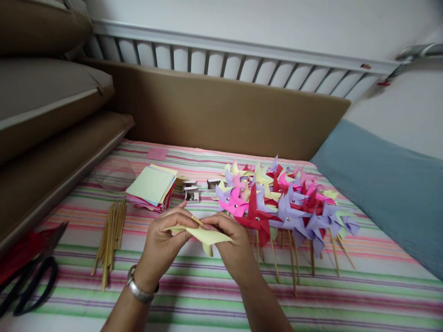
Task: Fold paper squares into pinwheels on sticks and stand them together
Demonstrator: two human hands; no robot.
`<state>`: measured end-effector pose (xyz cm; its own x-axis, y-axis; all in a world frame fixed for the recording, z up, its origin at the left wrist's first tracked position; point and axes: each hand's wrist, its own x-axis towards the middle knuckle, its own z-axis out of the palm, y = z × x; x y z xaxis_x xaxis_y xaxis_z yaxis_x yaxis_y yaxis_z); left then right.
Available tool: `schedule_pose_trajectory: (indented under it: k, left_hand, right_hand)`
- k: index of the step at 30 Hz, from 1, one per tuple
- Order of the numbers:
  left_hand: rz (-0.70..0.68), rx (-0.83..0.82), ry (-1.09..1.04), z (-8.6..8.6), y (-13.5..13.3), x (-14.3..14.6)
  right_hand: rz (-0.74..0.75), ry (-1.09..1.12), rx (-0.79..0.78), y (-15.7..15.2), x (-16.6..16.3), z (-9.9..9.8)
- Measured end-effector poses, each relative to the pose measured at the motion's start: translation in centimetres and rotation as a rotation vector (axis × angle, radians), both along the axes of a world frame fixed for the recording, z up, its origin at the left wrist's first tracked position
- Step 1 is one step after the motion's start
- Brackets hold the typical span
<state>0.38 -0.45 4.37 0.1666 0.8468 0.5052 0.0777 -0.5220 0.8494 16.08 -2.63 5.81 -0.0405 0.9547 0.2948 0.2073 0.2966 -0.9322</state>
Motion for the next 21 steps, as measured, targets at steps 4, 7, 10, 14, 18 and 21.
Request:
schedule_pose_trajectory:
  k: [4, 7, 10, 14, 18, 21]
  left_hand:
    - [0.005, 0.001, -0.005, 0.03, -0.03, 0.04]
    - [0.006, -0.002, -0.01, -0.02, -0.01, 0.0]
    - [0.006, -0.008, -0.021, -0.03, -0.01, -0.01]
    - [0.003, -0.022, -0.031, 0.11, -0.05, 0.06]
    - [-0.007, -0.047, -0.042, 0.14, -0.1, 0.07]
    - [-0.018, -0.06, -0.056, 0.07, -0.17, 0.02]
  right_hand:
    - [0.006, 0.0, 0.006, 0.05, 0.03, -0.09]
    - [0.005, 0.0, 0.013, 0.09, 0.03, -0.24]
    - [-0.002, 0.004, 0.021, 0.1, 0.0, -0.35]
    - [-0.005, -0.001, 0.022, 0.04, -0.02, -0.32]
    - [-0.012, -0.006, 0.031, -0.03, -0.04, -0.19]
    - [-0.01, -0.007, 0.035, -0.03, -0.05, -0.17]
